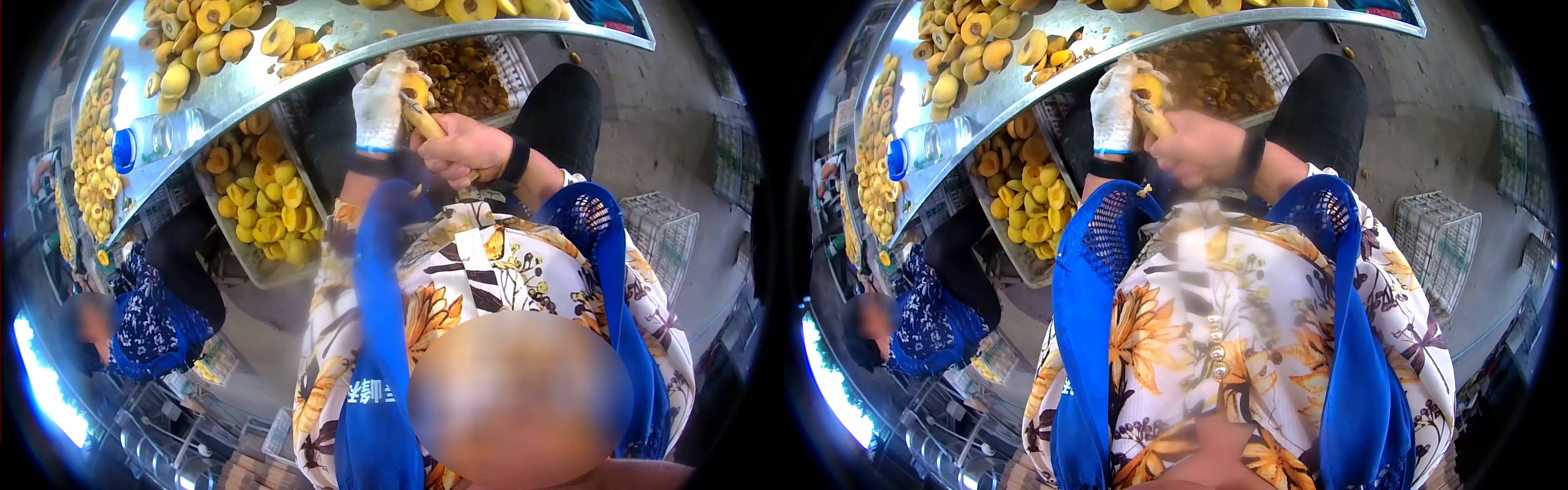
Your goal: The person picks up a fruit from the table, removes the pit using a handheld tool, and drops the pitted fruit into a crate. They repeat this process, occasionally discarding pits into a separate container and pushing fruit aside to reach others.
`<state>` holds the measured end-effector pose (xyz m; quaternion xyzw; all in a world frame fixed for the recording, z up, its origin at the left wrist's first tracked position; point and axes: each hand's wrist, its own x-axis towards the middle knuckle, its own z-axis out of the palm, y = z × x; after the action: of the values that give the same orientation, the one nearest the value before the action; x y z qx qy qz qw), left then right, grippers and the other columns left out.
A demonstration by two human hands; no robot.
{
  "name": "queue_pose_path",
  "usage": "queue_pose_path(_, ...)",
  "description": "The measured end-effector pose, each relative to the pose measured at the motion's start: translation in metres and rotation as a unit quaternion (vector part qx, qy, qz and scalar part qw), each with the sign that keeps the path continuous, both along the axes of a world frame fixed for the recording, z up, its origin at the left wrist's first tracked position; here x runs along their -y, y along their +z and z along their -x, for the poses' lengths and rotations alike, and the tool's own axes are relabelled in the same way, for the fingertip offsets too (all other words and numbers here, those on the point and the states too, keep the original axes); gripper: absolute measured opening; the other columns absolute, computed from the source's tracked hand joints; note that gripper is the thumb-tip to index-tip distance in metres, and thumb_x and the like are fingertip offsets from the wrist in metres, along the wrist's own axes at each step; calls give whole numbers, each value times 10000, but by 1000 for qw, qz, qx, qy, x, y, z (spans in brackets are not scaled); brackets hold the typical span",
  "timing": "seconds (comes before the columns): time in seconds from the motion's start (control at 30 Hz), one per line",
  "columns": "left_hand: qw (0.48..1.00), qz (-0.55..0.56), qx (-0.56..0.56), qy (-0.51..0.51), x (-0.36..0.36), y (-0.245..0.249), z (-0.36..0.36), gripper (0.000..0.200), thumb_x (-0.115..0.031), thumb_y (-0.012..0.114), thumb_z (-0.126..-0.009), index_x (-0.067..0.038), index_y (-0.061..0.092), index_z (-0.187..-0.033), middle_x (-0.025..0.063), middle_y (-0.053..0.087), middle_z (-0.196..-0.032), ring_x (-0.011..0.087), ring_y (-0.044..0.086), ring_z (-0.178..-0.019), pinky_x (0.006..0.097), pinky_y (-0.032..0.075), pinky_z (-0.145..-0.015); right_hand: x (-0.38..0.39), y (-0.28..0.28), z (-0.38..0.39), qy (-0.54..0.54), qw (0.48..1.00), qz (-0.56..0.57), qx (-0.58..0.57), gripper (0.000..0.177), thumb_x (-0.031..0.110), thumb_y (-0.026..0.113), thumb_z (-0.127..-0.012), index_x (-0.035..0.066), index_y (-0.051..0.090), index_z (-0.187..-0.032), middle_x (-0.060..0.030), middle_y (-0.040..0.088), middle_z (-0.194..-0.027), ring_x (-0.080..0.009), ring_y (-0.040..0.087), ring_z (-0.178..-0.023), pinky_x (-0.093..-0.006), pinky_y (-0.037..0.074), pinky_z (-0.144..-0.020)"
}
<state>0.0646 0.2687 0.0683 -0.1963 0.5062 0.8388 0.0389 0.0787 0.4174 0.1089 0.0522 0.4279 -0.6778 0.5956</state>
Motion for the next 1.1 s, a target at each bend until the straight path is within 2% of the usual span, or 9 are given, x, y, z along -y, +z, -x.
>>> queue_pose_path(0.1,993,112,-25,5,-3,-3,-3,324,-320,511,-919,-3,572,-890,124,631,-738,169,591,-618,255,478,-527,-2,-8,0,1,998,27,51,124,37,491,-862,48,447,-978,9,410,-591,-28,308,-357,-182,239,-311)
queue_pose_path(0.4,954,-155,128,221,12,25,-12,364,-493,448,-903,-139,517,-854,72,573,-812,217,549,-677,279,411,-521,-5,-19,7,-33,977,201,64,140,28,437,-897,66,447,-1032,-13,423,-590,-35,302,-330,-186,240,-296)
queue_pose_path(0.47,949,-299,-6,104,83,-3,-37,356,-479,450,-903,-127,478,-854,84,554,-794,235,542,-659,280,379,-467,-12,-24,12,-43,982,179,38,165,36,445,-899,75,447,-1059,0,415,-600,-20,282,-339,-171,242,-311)
queue_pose_path(0.53,954,107,58,273,111,19,-66,358,-431,548,-871,-79,546,-936,123,604,-797,216,585,-712,326,449,-505,-14,-47,21,26,996,36,-74,225,110,555,-854,35,467,-1047,-86,520,-623,-154,442,-365,-276,382,-358)
queue_pose_path(0.57,891,334,76,300,135,8,-75,360,-366,635,-830,-18,614,-920,123,629,-827,210,608,-755,341,497,-618,-13,-62,17,75,903,-107,-408,288,158,608,-810,7,482,-1021,-152,560,-672,-252,515,-475,-336,436,-456)
queue_pose_path(0.6,758,610,103,206,163,8,-86,318,-299,692,-784,-2,653,-892,131,639,-904,241,615,-806,333,499,-728,-11,-77,11,110,683,-237,-682,361,206,662,-766,-21,498,-994,-217,600,-721,-349,589,-585,-396,490,-555)
queue_pose_path(0.67,568,807,56,154,179,25,-79,393,-340,672,-780,-26,634,-1012,145,630,-1016,293,609,-880,358,481,-785,-6,-92,22,115,760,-336,-545,440,278,687,-715,-62,524,-941,-283,597,-798,-429,585,-795,-427,476,-719)
queue_pose_path(0.9,557,810,176,-49,157,27,84,691,-674,489,-743,-224,480,-1267,204,555,-1169,366,520,-1098,449,419,-910,3,-47,15,71,789,-269,-548,384,296,640,-758,-14,533,-956,-243,600,-827,-376,596,-760,-396,476,-701)
queue_pose_path(1.1,661,743,13,-104,144,25,109,668,-412,700,-705,-64,514,-1244,169,548,-1220,301,524,-1124,359,405,-961,1,-14,15,-41,815,-269,-511,404,240,640,-777,-8,516,-1071,-220,611,-810,-316,619,-724,-359,484,-671)
